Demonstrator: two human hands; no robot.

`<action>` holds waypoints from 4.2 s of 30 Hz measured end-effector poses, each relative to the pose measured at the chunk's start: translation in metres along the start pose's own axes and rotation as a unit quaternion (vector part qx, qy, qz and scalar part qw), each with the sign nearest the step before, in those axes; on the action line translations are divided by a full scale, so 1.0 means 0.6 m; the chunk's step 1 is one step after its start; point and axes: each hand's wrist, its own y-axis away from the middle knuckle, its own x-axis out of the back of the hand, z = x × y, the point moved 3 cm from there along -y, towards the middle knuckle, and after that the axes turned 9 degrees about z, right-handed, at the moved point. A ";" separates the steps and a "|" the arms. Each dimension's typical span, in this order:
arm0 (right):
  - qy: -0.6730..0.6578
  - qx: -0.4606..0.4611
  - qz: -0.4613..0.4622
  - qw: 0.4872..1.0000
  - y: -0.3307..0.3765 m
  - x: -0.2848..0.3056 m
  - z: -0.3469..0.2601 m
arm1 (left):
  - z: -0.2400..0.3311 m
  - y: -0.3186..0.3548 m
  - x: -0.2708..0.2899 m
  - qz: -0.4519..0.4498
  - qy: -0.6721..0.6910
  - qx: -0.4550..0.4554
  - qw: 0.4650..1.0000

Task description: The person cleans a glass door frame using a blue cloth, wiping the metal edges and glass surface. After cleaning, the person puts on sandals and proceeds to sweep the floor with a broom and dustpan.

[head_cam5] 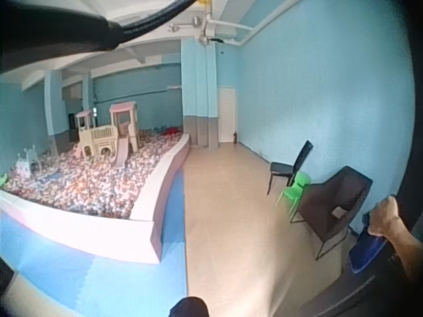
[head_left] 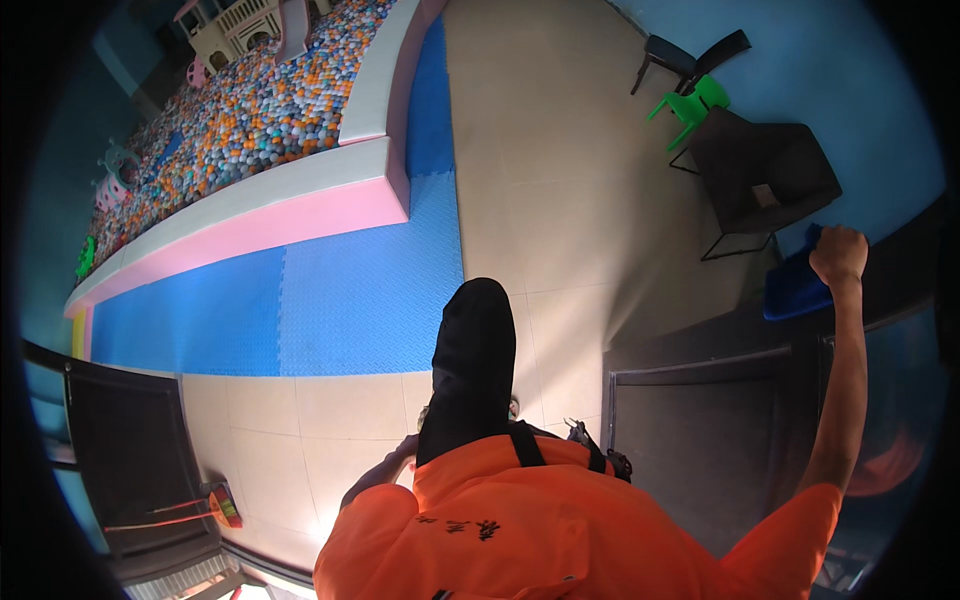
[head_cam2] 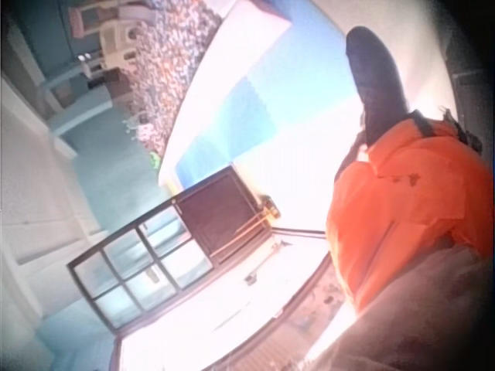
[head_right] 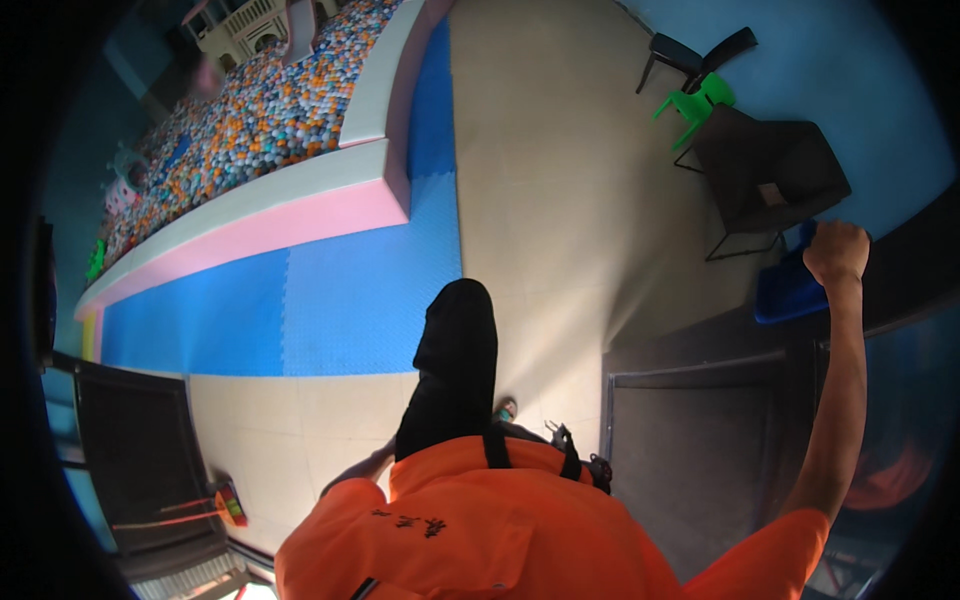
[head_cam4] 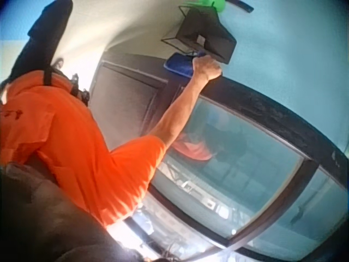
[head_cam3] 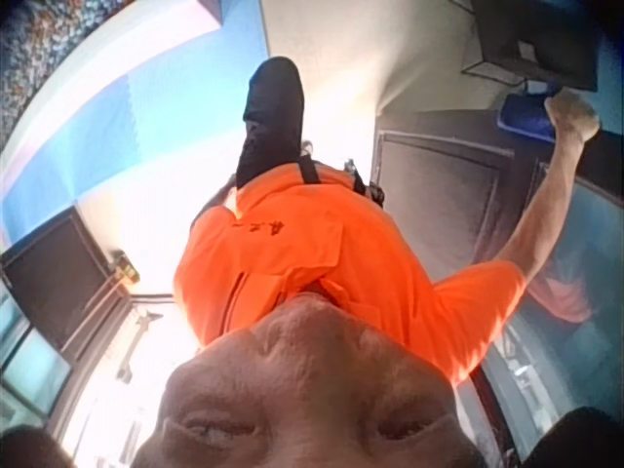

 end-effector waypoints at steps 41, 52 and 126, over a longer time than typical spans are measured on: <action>-0.150 -0.090 -0.242 0.954 0.014 -0.115 -0.123 | 0.126 -0.300 0.233 0.107 0.080 -0.147 0.980; -0.240 -0.239 -0.412 0.846 0.076 -0.303 -0.283 | 0.449 -0.478 0.684 -0.011 0.441 -0.025 0.897; -0.211 -0.920 -0.312 0.113 -0.496 -0.702 -0.732 | 2.057 -0.832 1.354 -0.174 -0.139 -0.271 0.936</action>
